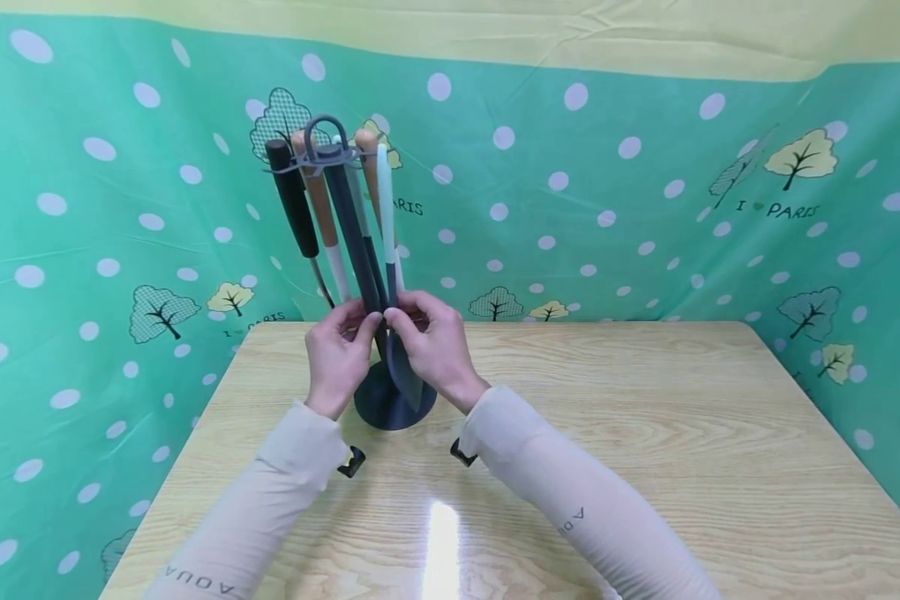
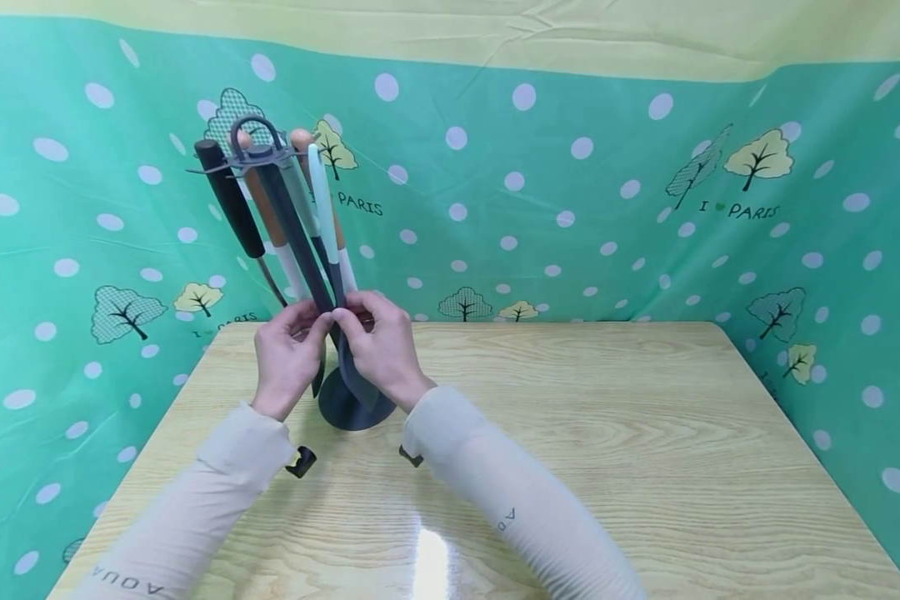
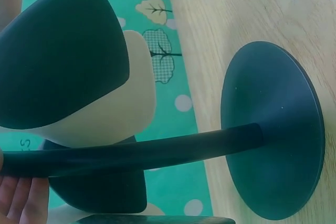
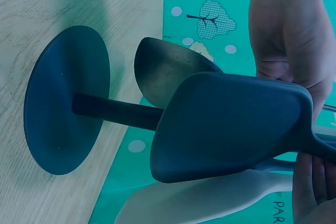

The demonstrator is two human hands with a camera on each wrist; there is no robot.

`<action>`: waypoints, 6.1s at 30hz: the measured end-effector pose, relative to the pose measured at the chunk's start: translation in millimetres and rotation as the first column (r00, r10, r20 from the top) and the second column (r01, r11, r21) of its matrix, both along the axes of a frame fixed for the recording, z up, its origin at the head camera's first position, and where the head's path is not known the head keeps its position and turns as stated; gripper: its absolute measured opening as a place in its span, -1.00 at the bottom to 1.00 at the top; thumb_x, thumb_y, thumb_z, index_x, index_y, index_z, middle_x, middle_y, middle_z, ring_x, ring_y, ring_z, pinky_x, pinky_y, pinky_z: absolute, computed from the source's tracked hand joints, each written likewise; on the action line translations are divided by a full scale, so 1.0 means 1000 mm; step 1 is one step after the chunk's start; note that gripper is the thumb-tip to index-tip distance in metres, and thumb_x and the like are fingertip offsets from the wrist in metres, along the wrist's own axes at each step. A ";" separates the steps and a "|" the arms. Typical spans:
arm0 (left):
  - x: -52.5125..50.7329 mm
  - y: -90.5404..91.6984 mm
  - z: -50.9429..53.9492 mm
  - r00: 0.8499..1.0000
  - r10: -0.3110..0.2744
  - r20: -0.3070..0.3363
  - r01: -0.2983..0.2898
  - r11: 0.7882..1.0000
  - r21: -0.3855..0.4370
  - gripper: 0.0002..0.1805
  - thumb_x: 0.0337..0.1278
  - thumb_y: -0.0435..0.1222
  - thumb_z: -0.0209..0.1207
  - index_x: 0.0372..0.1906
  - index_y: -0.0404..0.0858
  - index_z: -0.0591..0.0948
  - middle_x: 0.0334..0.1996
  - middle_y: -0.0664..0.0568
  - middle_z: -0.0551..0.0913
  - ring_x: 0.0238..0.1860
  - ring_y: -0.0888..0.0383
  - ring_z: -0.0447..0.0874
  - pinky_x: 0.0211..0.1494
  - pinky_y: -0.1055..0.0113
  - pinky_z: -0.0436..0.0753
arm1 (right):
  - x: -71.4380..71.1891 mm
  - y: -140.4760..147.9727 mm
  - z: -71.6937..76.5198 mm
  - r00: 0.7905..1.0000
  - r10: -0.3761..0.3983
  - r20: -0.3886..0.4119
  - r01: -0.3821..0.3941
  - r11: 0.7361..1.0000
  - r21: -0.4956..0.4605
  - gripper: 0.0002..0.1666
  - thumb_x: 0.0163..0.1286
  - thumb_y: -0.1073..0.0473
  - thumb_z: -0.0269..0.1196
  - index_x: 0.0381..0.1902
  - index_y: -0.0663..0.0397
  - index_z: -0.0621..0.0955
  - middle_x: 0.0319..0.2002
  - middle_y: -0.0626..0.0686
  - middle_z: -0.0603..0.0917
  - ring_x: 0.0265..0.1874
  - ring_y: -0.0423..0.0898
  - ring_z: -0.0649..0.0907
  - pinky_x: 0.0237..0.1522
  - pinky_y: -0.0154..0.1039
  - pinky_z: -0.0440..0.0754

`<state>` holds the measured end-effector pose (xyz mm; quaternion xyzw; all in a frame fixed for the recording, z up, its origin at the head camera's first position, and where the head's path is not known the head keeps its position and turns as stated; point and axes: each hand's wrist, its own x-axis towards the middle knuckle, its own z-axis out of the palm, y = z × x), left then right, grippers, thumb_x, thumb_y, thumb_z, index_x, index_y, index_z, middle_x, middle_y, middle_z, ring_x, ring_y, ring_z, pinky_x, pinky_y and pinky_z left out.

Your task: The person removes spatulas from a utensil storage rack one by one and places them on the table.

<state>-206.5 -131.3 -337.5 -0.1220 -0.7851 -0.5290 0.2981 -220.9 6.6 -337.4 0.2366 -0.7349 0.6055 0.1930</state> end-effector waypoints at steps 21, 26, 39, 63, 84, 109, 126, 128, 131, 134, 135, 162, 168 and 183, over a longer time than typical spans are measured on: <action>-0.002 -0.001 0.000 1.000 -0.003 -0.005 0.003 1.000 0.010 -0.77 0.18 -0.43 0.23 -0.08 -0.44 0.63 -0.25 -0.24 0.70 -0.26 -0.04 0.70 -0.11 0.16 0.69 | 0.008 0.005 0.005 1.000 -0.022 0.008 0.023 0.998 -0.064 -0.80 0.37 0.18 0.24 -0.14 0.18 0.65 -0.26 0.04 0.68 -0.32 -0.16 0.65 -0.21 -0.27 0.68; -0.002 0.000 0.000 1.000 -0.004 0.016 0.004 1.000 0.021 -0.76 0.19 -0.42 0.22 -0.06 -0.43 0.63 -0.23 -0.23 0.70 -0.23 -0.05 0.70 -0.08 0.12 0.68 | 0.024 0.010 0.018 0.999 -0.019 0.039 0.022 0.997 -0.080 -0.84 0.36 0.27 0.23 -0.15 0.23 0.64 -0.24 0.14 0.68 -0.30 -0.06 0.66 -0.18 -0.23 0.67; -0.002 0.002 -0.001 0.999 0.014 0.042 -0.017 0.998 0.059 -0.76 0.18 -0.42 0.23 -0.06 -0.44 0.63 -0.22 -0.24 0.70 -0.23 -0.05 0.70 -0.07 0.14 0.68 | 0.050 0.026 0.026 0.997 -0.015 0.073 0.022 0.995 -0.093 -0.86 0.35 0.35 0.21 -0.17 0.30 0.63 -0.24 0.18 0.67 -0.32 0.04 0.65 -0.19 -0.23 0.67; -0.002 0.006 -0.011 1.000 -0.026 0.012 0.022 0.970 0.244 -0.74 0.17 -0.45 0.23 -0.05 -0.48 0.63 -0.19 -0.28 0.69 -0.20 -0.10 0.70 -0.06 0.39 0.65 | 0.064 0.071 0.008 0.993 -0.108 0.046 0.112 0.990 -0.091 -0.91 0.31 0.41 0.23 -0.25 0.38 0.62 -0.33 0.25 0.67 -0.38 0.17 0.65 -0.28 -0.31 0.65; -0.007 0.007 -0.030 0.998 -0.052 -0.028 0.059 0.943 0.327 -0.73 0.13 -0.52 0.23 -0.04 -0.52 0.61 -0.17 -0.34 0.65 -0.16 -0.09 0.68 -0.04 0.37 0.65 | 0.074 0.120 -0.004 0.965 -0.237 0.112 0.241 0.970 -0.021 -0.88 0.31 0.40 0.23 -0.20 0.33 0.62 -0.32 0.24 0.68 -0.34 0.21 0.65 -0.28 -0.36 0.65; -0.005 0.015 -0.044 1.000 -0.020 0.008 0.016 0.928 0.372 -0.67 0.11 -0.59 0.19 0.02 -0.57 0.56 -0.11 -0.40 0.62 -0.11 -0.14 0.62 0.00 0.41 0.62 | 0.099 0.189 -0.008 0.886 -0.445 0.127 0.424 0.891 0.162 -0.86 0.35 0.36 0.21 -0.17 0.34 0.61 -0.31 0.22 0.68 -0.36 0.02 0.67 -0.29 -0.46 0.62; -0.003 0.020 -0.051 0.997 0.007 -0.080 0.020 0.941 0.338 -0.66 0.12 -0.65 0.13 0.05 -0.57 0.54 -0.10 -0.40 0.60 -0.08 -0.20 0.61 0.05 0.28 0.62 | 0.102 0.266 -0.041 0.811 -0.568 0.141 0.504 0.800 0.325 -0.75 0.39 0.10 0.22 -0.12 0.15 0.64 -0.27 0.09 0.70 -0.35 -0.21 0.67 -0.33 -0.49 0.60; -0.004 0.020 -0.053 0.996 0.013 -0.087 0.018 0.939 0.343 -0.65 0.13 -0.64 0.13 0.05 -0.56 0.55 -0.09 -0.39 0.61 -0.08 -0.18 0.61 0.05 0.31 0.62 | 0.104 0.273 -0.042 0.794 -0.586 0.162 0.507 0.785 0.356 -0.71 0.39 0.07 0.21 -0.10 0.16 0.64 -0.25 0.09 0.70 -0.33 -0.26 0.68 -0.31 -0.51 0.60; -0.005 0.021 -0.055 0.995 0.022 -0.093 0.011 0.937 0.348 -0.65 0.13 -0.63 0.14 0.06 -0.54 0.55 -0.09 -0.37 0.61 -0.08 -0.16 0.62 0.04 0.35 0.61 | 0.108 0.284 -0.043 0.774 -0.602 0.196 0.504 0.773 0.387 -0.67 0.41 0.04 0.19 -0.06 0.19 0.62 -0.22 0.11 0.70 -0.31 -0.30 0.69 -0.28 -0.54 0.59; -0.005 0.022 -0.056 0.995 0.033 -0.099 0.003 0.940 0.340 -0.64 0.14 -0.63 0.14 0.07 -0.53 0.55 -0.08 -0.37 0.62 -0.08 -0.19 0.62 0.02 0.36 0.62 | 0.110 0.296 -0.044 0.759 -0.617 0.208 0.501 0.758 0.418 -0.64 0.42 0.03 0.18 -0.02 0.18 0.61 -0.20 0.13 0.70 -0.32 -0.32 0.69 -0.28 -0.56 0.57; -0.005 0.021 -0.058 0.995 0.032 -0.099 0.003 0.941 0.339 -0.64 0.14 -0.63 0.14 0.08 -0.52 0.55 -0.07 -0.37 0.62 -0.07 -0.19 0.62 0.02 0.37 0.62 | 0.111 0.299 -0.044 0.756 -0.621 0.208 0.500 0.752 0.430 -0.64 0.42 0.02 0.17 -0.02 0.18 0.61 -0.20 0.14 0.70 -0.32 -0.33 0.68 -0.28 -0.57 0.56; -0.005 0.018 -0.077 0.998 0.016 -0.067 0.007 0.942 0.336 -0.68 0.09 -0.61 0.20 0.00 -0.55 0.58 -0.15 -0.40 0.64 -0.18 -0.25 0.66 -0.05 0.42 0.64 | 0.118 0.361 -0.059 0.661 -0.728 0.185 0.474 0.595 0.649 -0.53 0.46 -0.02 0.10 0.04 0.30 0.57 -0.20 0.24 0.65 -0.40 -0.24 0.58 -0.50 -0.44 0.54; -0.005 0.019 -0.080 0.997 0.053 -0.050 -0.034 0.947 0.319 -0.69 0.11 -0.60 0.19 0.00 -0.55 0.59 -0.13 -0.36 0.66 -0.15 -0.25 0.65 -0.04 0.46 0.63 | 0.118 0.370 -0.065 0.660 -0.733 0.161 0.476 0.575 0.666 -0.56 0.46 0.03 0.11 0.04 0.32 0.56 -0.21 0.26 0.66 -0.33 -0.02 0.60 -0.52 -0.43 0.53; -0.005 0.020 -0.080 0.997 0.059 -0.042 -0.040 0.935 0.352 -0.71 0.09 -0.60 0.21 -0.03 -0.55 0.61 -0.16 -0.36 0.67 -0.17 -0.25 0.66 -0.06 0.42 0.64 | 0.117 0.397 -0.070 0.659 -0.729 0.186 0.407 0.554 0.726 -0.55 0.46 0.10 0.10 0.05 0.43 0.53 -0.22 0.32 0.64 -0.37 0.09 0.60 -0.51 -0.25 0.54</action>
